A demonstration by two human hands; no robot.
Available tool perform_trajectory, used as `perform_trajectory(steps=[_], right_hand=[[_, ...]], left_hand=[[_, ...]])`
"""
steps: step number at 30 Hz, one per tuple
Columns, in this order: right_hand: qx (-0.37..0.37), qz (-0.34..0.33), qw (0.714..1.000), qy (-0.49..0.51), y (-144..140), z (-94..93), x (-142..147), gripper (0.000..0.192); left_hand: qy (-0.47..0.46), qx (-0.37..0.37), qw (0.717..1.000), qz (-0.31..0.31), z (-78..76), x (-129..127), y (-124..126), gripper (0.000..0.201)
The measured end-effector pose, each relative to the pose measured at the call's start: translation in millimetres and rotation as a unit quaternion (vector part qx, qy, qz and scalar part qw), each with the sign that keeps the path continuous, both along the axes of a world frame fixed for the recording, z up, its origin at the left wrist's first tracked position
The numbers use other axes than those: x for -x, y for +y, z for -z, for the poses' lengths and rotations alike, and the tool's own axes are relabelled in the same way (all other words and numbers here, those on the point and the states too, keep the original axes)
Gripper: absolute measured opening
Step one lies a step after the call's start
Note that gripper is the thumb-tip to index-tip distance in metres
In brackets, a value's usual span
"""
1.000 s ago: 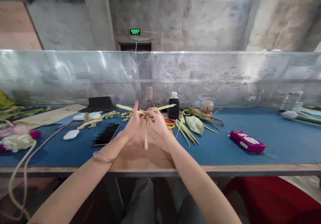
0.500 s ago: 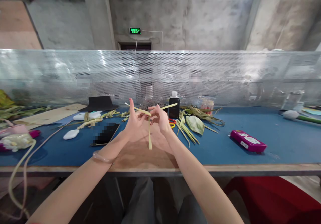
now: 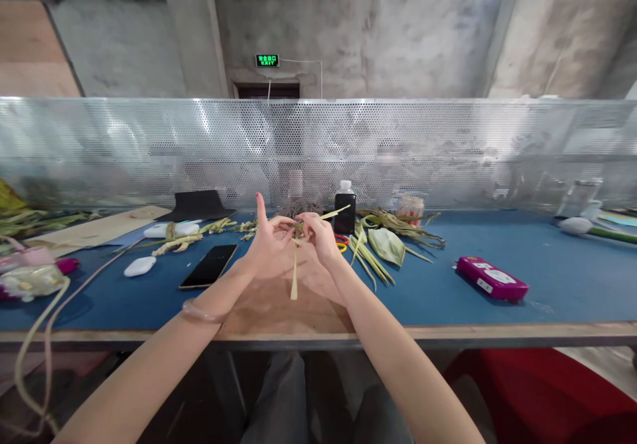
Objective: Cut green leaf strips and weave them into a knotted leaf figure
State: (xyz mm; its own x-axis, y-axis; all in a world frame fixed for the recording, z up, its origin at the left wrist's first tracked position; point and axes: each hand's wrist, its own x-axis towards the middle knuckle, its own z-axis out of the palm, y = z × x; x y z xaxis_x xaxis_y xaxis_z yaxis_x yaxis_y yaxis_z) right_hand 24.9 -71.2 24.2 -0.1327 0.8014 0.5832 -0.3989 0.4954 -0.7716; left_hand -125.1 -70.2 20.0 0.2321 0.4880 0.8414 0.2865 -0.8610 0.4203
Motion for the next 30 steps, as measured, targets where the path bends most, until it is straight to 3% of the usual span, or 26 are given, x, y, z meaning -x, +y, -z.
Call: perform_trajectory(steps=[6,13,17,21,30], right_hand=[[-0.003,0.001,1.0,-0.026,0.7,-3.0,-2.6,0.037],[-0.008,-0.019,0.996,-0.09,-1.5,-4.9,-8.0,0.006],[-0.029,-0.026,0.993,-0.115,-1.9,-3.3,-9.1,0.027],[-0.041,-0.026,0.991,-0.125,1.8,-0.4,-9.7,0.036],[-0.04,0.011,0.99,-0.131,7.5,1.5,-5.6,0.032]], left_hand=[[0.072,-0.005,0.997,-0.017,-2.1,3.7,0.8,0.094],[0.155,-0.02,0.988,-0.018,-1.9,5.5,4.5,0.068],[0.154,-0.032,0.987,-0.036,-1.7,7.9,5.4,0.06],[0.158,-0.028,0.986,-0.032,-1.4,10.6,8.6,0.055],[0.099,0.029,0.993,-0.059,-1.3,9.9,11.0,0.047]])
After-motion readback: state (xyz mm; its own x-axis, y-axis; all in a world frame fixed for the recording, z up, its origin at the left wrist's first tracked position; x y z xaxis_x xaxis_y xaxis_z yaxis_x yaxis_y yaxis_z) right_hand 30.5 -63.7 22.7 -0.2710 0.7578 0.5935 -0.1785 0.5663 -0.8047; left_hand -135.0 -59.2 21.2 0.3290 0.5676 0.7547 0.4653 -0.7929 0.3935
